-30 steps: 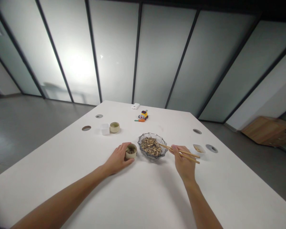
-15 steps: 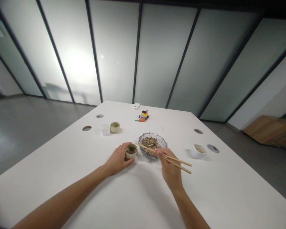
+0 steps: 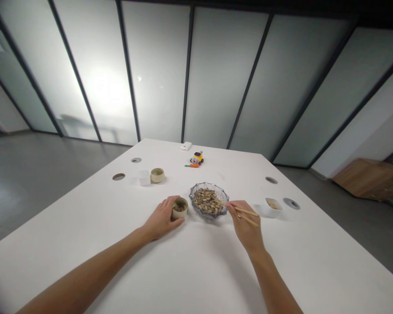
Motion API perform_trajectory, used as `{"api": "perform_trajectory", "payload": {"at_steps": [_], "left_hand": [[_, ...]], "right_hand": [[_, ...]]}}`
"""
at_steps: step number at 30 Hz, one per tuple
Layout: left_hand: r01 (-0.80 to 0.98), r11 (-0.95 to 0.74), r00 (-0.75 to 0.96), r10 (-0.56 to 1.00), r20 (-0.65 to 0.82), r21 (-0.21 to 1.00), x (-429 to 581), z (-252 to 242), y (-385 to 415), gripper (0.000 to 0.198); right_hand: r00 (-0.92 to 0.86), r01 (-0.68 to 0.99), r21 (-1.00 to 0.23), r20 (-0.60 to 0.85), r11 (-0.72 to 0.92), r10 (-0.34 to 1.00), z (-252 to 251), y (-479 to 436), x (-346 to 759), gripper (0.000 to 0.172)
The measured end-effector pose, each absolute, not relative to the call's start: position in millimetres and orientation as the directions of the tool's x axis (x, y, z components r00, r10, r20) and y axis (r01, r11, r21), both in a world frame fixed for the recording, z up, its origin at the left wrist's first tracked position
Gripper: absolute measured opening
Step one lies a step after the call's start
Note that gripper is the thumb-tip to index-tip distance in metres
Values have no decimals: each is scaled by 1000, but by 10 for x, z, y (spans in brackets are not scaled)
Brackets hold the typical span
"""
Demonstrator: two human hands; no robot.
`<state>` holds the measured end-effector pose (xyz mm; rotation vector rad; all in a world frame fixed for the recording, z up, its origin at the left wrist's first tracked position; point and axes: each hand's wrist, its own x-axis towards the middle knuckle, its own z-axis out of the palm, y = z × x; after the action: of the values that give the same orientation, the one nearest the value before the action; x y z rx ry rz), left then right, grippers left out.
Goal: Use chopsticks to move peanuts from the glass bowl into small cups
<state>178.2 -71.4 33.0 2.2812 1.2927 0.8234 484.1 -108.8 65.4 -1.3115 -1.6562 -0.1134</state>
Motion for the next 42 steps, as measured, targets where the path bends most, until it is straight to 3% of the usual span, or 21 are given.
{"api": "perform_trajectory", "payload": {"at_steps": [5,28,37,42], "left_hand": [[640,-501,405,864,298,583,1786,330,-713,66],[642,-497,397,867,301,584,1785,305,-704,67],[643,-501,394,865,311,580,1785,302,-701,67],[649,-493,394,869,299,579,1789,300,-699,66]], "right_hand": [[45,740,-511,687,437,725,609,-1083,4827,41],[11,830,-365,768,422,641,636,-1068,4893,39],[9,813,-405,727,418,687,683,-1103,4848,40],[16,825,-376,761,421,649,668,-1091,4899,41]]}}
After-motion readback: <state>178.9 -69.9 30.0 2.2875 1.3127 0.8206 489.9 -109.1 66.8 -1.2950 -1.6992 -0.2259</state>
